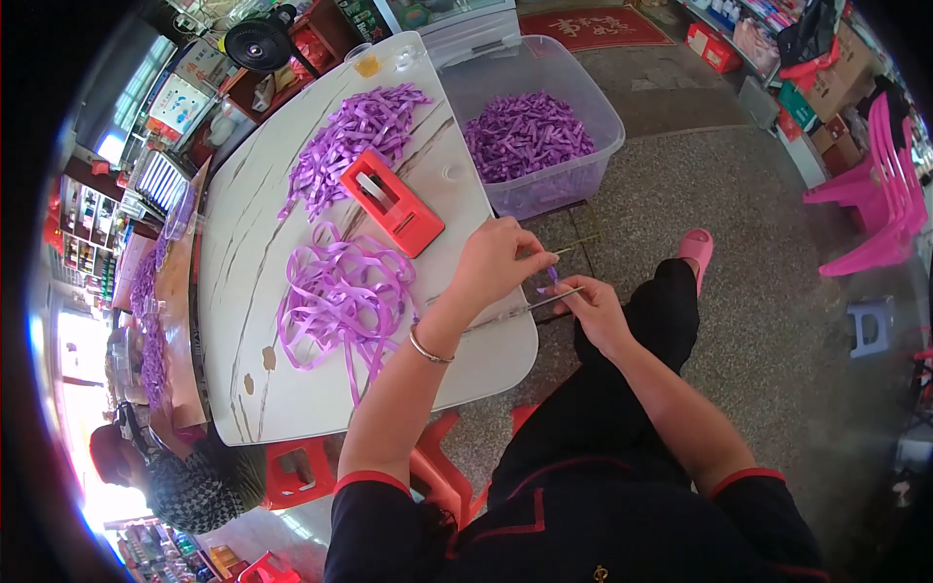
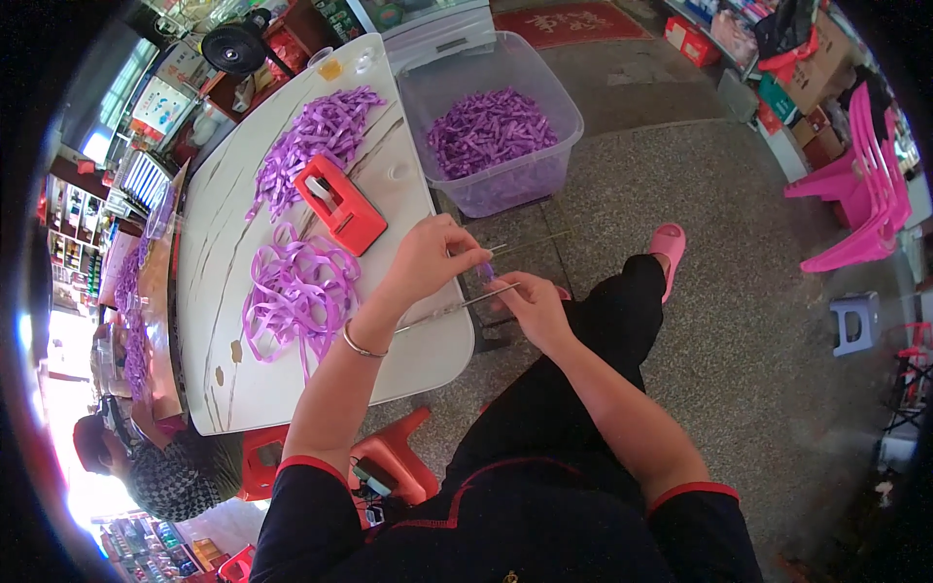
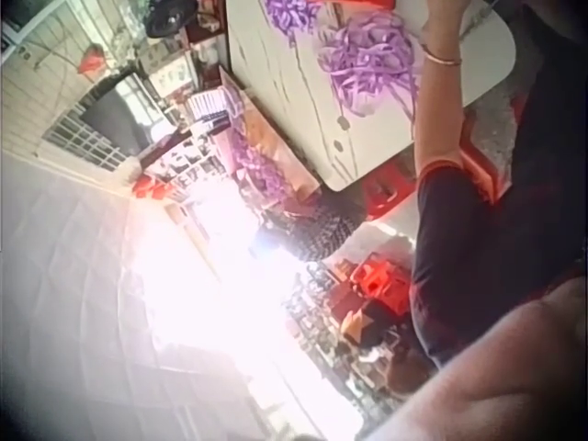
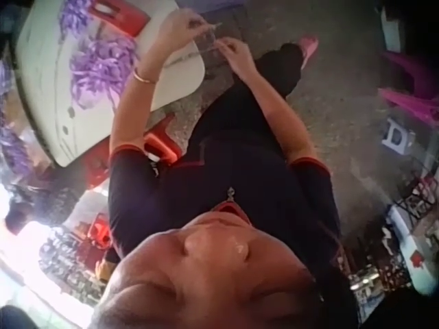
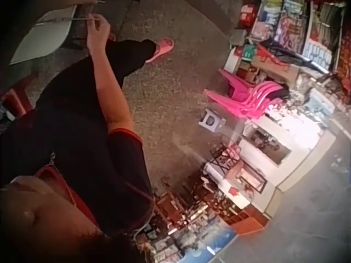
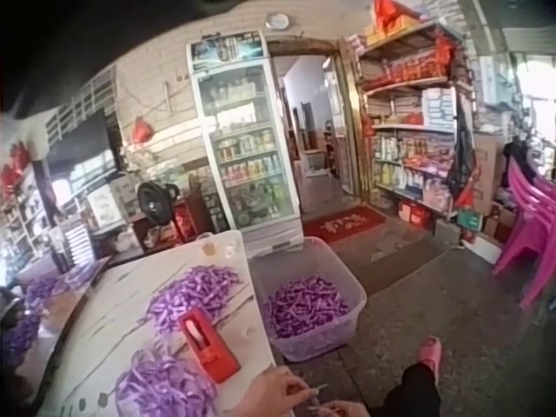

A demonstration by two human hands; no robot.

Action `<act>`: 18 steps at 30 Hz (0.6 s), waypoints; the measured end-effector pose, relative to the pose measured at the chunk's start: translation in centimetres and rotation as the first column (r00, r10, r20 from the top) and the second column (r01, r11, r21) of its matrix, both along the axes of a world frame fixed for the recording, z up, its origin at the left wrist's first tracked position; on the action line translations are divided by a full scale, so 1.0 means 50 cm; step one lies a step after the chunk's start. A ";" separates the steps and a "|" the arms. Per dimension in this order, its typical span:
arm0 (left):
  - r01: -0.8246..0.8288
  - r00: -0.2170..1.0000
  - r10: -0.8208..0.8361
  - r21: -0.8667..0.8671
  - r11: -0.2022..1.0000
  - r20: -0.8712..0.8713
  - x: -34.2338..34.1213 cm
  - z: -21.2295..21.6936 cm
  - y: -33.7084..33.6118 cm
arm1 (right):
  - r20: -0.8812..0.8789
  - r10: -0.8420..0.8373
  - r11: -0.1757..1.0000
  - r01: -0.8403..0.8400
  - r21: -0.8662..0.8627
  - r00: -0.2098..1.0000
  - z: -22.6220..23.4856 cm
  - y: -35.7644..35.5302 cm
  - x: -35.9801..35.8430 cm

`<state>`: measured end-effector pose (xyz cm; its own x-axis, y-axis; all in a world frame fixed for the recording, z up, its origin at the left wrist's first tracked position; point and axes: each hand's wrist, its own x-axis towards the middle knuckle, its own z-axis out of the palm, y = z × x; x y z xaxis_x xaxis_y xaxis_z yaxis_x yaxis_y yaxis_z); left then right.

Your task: Creating decorative ribbon bows using long plastic strips, a specialized wire frame tool, and tape.

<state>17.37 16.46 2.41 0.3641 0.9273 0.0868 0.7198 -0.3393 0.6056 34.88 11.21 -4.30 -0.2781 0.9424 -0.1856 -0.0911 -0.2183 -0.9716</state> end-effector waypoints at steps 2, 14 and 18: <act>0.011 1.000 -0.011 0.024 1.000 -0.005 -0.001 -0.007 0.001 | 0.024 0.012 1.000 -0.013 0.025 1.000 -0.009 -0.020 0.015; 0.066 0.997 -0.069 0.050 0.997 0.044 -0.019 -0.033 0.009 | 0.415 0.081 0.935 -0.213 0.282 0.906 0.095 -0.280 0.120; 0.086 0.993 -0.090 0.043 0.995 0.075 -0.020 -0.041 0.016 | 0.452 0.065 0.857 -0.282 0.432 0.890 0.096 -0.339 0.151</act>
